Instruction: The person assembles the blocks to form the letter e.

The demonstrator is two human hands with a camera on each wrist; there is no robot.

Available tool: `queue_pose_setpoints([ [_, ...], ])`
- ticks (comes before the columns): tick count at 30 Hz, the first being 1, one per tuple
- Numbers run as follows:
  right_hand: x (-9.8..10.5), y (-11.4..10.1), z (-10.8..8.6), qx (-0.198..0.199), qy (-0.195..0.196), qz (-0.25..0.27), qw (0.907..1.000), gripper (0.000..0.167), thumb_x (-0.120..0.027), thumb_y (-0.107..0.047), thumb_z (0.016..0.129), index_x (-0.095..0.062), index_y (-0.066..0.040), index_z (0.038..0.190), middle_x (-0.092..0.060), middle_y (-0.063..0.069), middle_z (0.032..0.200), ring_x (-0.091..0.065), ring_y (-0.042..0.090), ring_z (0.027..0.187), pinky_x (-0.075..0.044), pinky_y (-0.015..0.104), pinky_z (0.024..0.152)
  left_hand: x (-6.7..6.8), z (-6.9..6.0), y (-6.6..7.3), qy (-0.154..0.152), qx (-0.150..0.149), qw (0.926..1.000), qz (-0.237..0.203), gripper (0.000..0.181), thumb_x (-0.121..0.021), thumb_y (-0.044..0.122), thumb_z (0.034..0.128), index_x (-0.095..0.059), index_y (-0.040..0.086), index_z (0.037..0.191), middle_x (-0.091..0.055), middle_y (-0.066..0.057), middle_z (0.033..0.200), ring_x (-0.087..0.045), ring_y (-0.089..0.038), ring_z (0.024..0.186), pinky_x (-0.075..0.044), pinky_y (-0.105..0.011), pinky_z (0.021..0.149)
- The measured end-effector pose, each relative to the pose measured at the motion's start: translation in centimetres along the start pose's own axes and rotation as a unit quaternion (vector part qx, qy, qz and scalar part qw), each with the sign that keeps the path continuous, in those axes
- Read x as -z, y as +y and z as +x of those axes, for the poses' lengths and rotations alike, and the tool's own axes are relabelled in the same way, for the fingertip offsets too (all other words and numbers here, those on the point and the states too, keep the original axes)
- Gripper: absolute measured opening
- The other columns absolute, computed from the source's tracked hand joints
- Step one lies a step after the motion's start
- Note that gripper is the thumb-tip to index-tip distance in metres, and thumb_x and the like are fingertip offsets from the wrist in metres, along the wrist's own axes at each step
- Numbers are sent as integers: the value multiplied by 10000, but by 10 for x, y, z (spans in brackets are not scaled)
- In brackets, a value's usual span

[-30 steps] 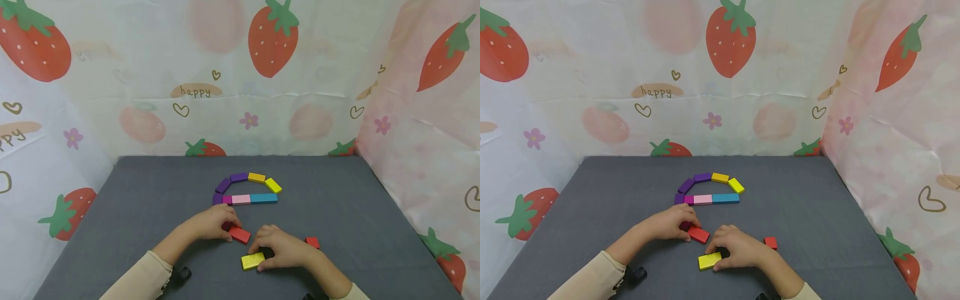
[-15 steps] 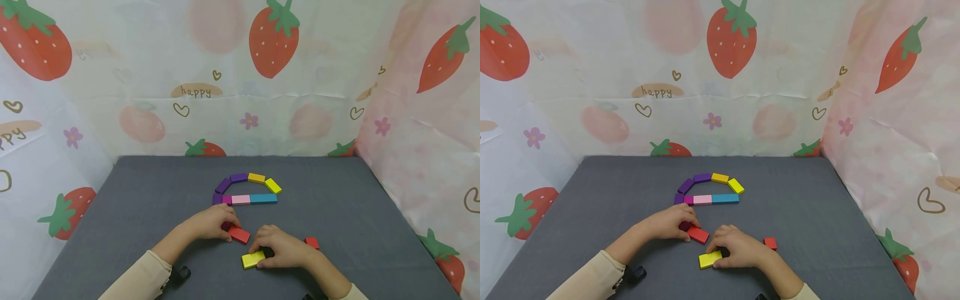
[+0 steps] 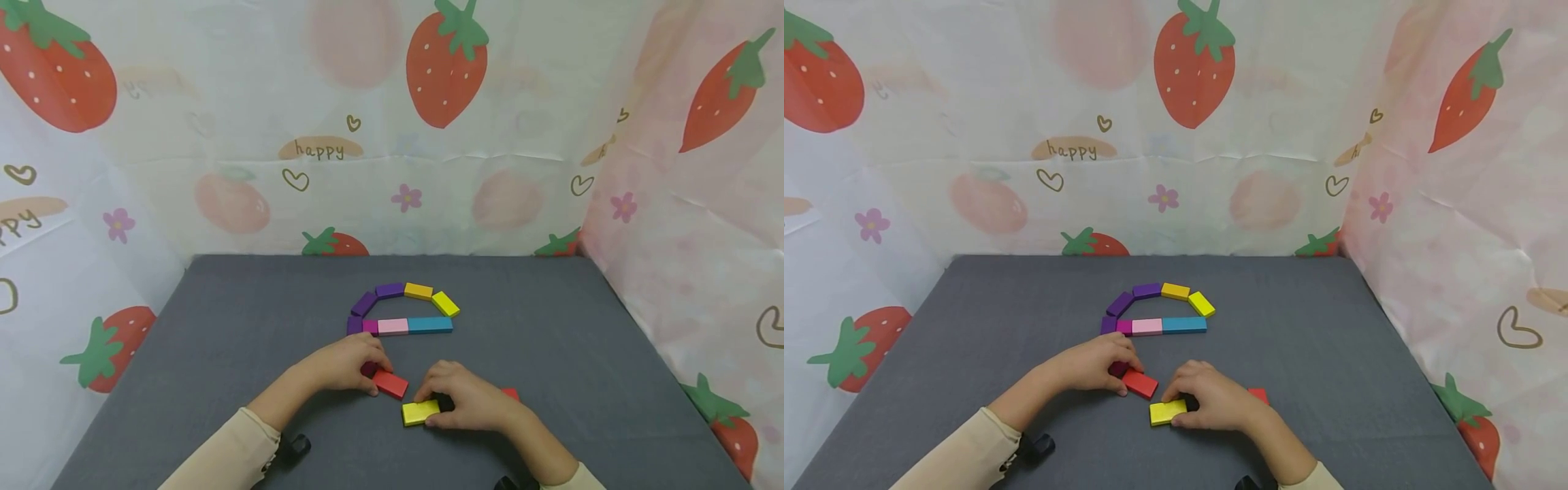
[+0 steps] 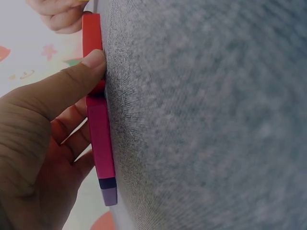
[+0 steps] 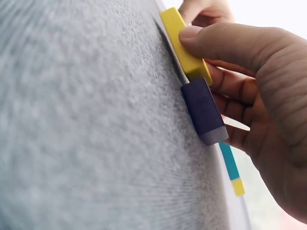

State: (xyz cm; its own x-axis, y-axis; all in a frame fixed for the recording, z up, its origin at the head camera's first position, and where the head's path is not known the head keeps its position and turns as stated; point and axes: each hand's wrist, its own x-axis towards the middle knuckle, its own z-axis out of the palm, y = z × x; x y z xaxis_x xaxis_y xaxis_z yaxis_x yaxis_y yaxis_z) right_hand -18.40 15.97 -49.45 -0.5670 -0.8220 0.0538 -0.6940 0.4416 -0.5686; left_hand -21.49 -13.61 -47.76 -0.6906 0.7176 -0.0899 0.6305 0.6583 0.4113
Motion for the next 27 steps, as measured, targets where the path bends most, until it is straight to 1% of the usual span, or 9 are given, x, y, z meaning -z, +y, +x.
queue_pose_setpoints([
  [8,2,3,-1,-202,153,-56,9997,271,-813,-345,884,-722,-321,1138,-619,-210,1108,-528,32,1081,-464,370,1003,0,1,-2,-33,-35,10000,41,332,-848,345,850,-756,280,1163,-639,139,1082,-521,-79,1062,-488,-349,990],
  [14,3,7,-2,-341,248,-61,9991,269,-806,-339,893,-717,-319,1146,-621,-212,1108,-528,39,1073,-475,370,993,0,1,-1,-27,-30,10000,65,330,-849,345,848,-757,274,1158,-639,138,1069,-522,-74,1045,-490,-338,974],
  [19,3,9,-2,-487,326,-167,9981,255,-791,-349,907,-717,-316,1148,-619,-213,1101,-527,43,1063,-477,379,983,1,1,0,-34,-68,9999,112,331,-855,333,842,-759,262,1151,-642,126,1058,-528,-75,1023,-488,-335,960],
  [27,3,10,-2,-640,494,-281,9963,237,-803,-335,897,-723,-318,1119,-621,-212,1074,-528,37,1045,-480,382,972,0,2,-1,-34,-56,9999,120,322,-846,343,853,-758,278,1156,-638,132,1058,-523,-72,1014,-492,-313,945],
])
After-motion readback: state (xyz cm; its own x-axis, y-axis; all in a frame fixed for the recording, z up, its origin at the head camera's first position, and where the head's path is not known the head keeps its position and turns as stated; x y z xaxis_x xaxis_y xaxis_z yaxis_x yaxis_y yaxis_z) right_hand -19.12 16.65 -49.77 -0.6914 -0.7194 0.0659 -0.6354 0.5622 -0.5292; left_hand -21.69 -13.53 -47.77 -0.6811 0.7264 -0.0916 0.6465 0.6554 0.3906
